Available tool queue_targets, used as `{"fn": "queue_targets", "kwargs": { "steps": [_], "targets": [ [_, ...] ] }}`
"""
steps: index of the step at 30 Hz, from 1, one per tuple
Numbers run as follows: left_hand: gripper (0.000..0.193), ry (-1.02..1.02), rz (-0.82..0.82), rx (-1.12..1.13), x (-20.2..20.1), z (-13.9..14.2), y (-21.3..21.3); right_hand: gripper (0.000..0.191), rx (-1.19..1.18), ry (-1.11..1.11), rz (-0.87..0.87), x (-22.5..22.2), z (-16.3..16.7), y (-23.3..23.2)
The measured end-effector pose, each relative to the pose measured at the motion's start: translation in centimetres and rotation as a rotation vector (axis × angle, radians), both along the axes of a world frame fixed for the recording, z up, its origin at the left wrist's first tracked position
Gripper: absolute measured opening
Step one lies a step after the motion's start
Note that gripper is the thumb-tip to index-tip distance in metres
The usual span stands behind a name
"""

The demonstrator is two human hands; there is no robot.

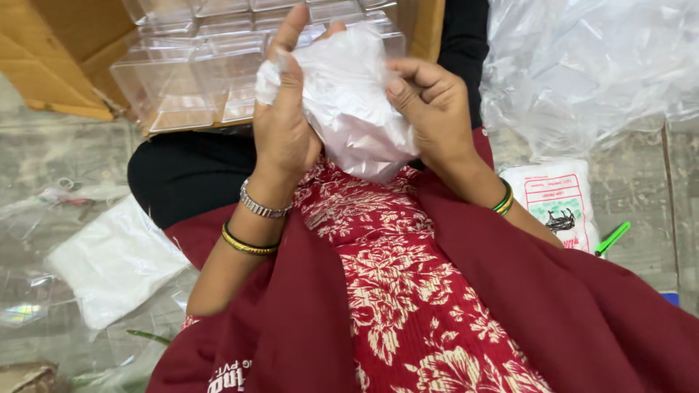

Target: The person sits on the floor with an open cardboard box of clear plastic containers on their lap. They take each container, place it into a thin plastic bag, wrap the bag around it, and set the wrapped container aside, repeating this for one container after another.

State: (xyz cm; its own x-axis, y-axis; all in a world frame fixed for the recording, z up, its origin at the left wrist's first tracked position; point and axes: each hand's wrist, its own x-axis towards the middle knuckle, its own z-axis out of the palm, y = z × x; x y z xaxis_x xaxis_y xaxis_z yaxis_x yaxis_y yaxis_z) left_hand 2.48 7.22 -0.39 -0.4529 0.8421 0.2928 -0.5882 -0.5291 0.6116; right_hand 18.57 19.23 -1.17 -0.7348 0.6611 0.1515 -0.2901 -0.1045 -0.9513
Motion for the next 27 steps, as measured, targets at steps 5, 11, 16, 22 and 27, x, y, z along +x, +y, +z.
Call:
{"fn": "queue_targets", "kwargs": {
  "steps": [5,11,16,22,27],
  "targets": [
    [0.071,0.090,0.077,-0.162,1.1,-1.7,0.8,0.033,-0.126,0.053,0.132,-0.1,-0.1,-1.0],
    [0.042,0.046,0.273,-0.343,0.3,-2.1,0.6,0.043,-0.040,-0.078,0.159,-0.2,-0.9,-0.7],
    [0.023,0.393,0.289,-0.499,1.0,-2.4,0.0,0.015,-0.073,0.025,0.085,-0.5,-1.6,0.3],
    [0.023,0.127,0.293,-0.373,0.7,-3.2,-0.7,0.015,-0.193,0.096,-0.113,0.2,-0.7,0.7],
    [0.019,0.078,0.277,-0.494,0.8,-3.4,-0.2,0.012,-0.109,-0.043,-0.077,0.9,-2.4,0.1]
  ]
}}
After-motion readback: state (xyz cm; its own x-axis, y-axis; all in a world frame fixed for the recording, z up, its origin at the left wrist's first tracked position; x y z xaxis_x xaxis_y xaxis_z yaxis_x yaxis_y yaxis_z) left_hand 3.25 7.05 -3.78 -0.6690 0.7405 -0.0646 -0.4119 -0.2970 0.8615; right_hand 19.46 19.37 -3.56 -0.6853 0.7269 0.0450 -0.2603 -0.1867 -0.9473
